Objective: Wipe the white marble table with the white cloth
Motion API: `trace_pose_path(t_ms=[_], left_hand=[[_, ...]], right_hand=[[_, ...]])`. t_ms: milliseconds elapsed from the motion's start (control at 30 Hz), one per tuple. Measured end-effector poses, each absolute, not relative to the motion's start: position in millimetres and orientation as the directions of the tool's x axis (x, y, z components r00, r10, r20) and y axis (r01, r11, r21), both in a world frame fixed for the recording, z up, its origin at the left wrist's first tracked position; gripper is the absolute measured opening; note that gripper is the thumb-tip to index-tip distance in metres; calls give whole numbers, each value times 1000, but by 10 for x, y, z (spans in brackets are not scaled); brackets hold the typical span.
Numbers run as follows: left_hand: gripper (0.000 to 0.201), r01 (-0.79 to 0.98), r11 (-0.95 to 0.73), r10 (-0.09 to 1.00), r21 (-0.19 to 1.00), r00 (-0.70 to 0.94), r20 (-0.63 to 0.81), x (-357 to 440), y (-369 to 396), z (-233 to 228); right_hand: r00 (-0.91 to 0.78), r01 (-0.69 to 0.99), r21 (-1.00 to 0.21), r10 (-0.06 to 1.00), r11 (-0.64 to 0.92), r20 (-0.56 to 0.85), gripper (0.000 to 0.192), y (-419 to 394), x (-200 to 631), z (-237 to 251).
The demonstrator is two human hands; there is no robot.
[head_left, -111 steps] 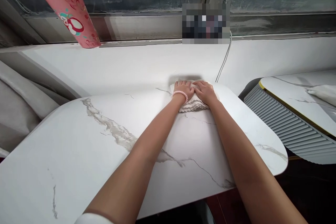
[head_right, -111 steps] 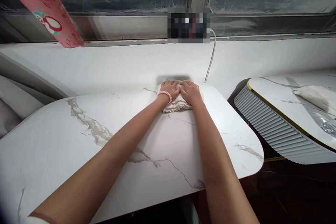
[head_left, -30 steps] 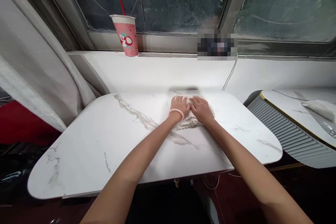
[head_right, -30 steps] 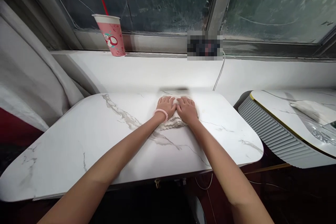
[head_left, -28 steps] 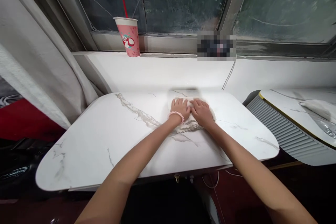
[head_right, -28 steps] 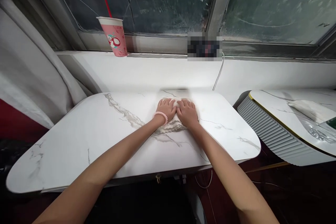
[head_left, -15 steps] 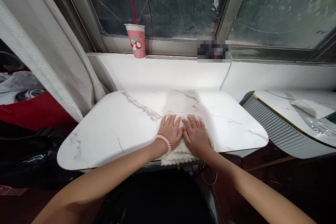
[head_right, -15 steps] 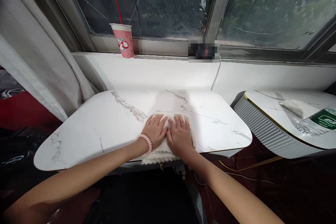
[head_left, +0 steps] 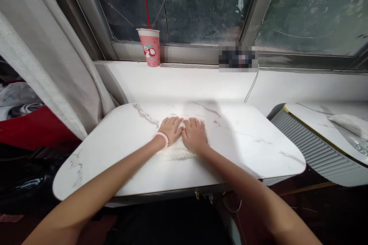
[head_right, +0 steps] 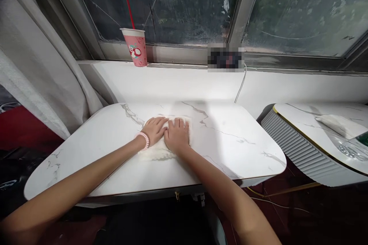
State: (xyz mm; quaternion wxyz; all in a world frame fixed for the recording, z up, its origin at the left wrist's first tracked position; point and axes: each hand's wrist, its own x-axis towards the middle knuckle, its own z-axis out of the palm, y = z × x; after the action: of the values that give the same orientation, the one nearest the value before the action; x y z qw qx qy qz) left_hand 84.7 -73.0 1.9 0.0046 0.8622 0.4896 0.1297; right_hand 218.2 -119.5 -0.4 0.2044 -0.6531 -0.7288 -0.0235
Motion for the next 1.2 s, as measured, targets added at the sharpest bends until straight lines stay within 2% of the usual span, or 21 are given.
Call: trace_pose_path(t_ms=[233, 600, 1000, 1200], left_hand=[[42, 872, -442, 890, 210, 396, 227, 773, 151, 75], [43, 861, -420, 899, 288, 352, 258, 889, 801, 57], [42, 886, -381, 912, 265, 313, 265, 950, 1010, 32], [42, 909, -359, 909, 210, 290, 299, 822, 767, 3]], right_hand=[[-15, 943, -300, 917, 146, 398, 30, -344, 2040, -18], [35, 920, -370, 910, 132, 413, 32, 393, 2133, -52], [67, 949, -310, 920, 62, 386, 32, 638, 2118, -19], [-46, 966, -222, 934, 132, 355, 39, 437, 2015, -7]])
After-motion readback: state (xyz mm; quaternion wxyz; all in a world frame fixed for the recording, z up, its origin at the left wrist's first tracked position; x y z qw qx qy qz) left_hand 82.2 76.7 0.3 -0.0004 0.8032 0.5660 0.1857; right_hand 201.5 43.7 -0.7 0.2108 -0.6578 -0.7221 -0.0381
